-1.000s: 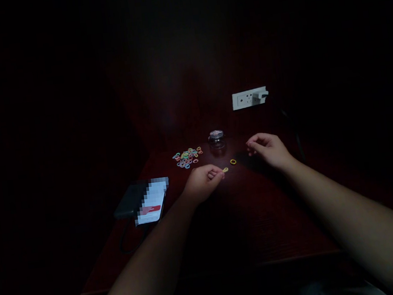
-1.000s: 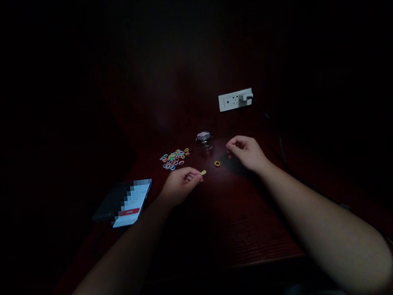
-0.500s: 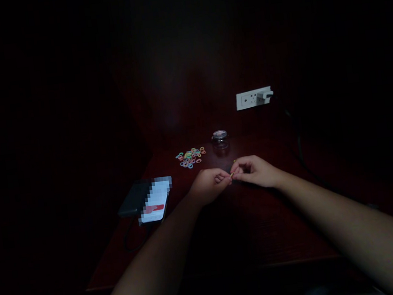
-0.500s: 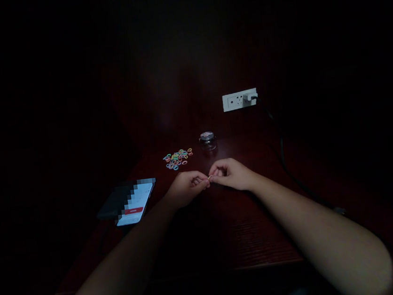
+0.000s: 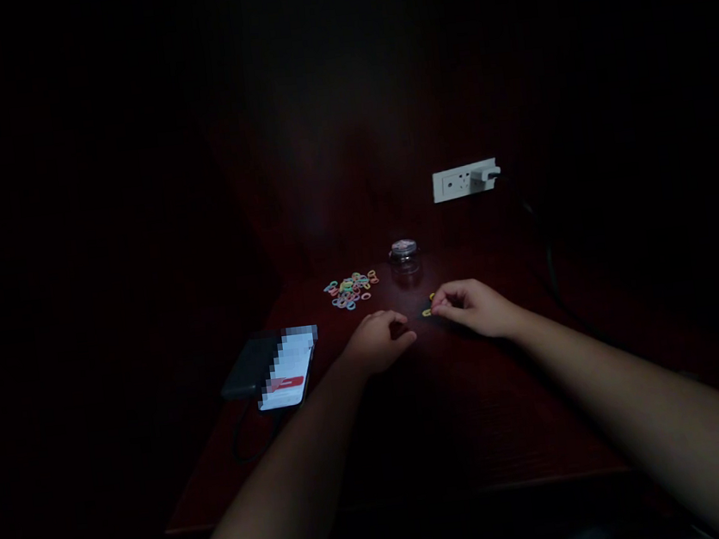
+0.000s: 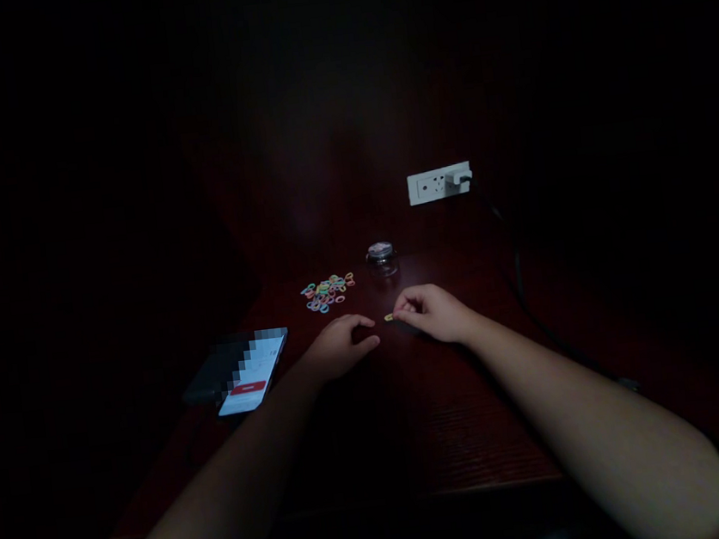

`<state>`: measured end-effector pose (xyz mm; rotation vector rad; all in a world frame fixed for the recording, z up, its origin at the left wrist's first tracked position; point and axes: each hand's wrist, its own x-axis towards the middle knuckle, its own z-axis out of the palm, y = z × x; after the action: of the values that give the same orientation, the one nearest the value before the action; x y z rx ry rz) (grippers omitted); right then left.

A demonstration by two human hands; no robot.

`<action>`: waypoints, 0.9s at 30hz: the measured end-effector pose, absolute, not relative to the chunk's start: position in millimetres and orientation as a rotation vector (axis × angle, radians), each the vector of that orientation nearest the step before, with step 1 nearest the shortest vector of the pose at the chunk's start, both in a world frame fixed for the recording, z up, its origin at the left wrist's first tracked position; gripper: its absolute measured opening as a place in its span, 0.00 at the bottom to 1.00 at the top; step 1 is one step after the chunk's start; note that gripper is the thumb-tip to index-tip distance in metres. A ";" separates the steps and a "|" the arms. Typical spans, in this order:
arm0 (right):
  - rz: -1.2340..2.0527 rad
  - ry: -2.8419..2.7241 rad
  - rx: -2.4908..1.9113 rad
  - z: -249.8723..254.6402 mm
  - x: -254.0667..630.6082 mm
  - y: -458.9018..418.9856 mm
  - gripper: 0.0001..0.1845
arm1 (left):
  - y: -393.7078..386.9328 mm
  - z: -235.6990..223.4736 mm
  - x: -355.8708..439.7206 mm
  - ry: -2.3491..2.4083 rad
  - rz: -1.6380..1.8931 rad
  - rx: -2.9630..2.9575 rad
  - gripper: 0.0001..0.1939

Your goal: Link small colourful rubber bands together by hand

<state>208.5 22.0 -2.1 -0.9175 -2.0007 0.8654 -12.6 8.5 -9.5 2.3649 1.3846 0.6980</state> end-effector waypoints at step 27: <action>0.887 -1.995 -0.955 -6.3 188.6 20.3 0.16 | 51.9 -14.0 -38.9 2.078 0.841 2.125 0.09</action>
<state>188.6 20.3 -6.3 -0.9551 -1.9948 0.8871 -38.9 51.9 -14.0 2.1249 2.0782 0.8413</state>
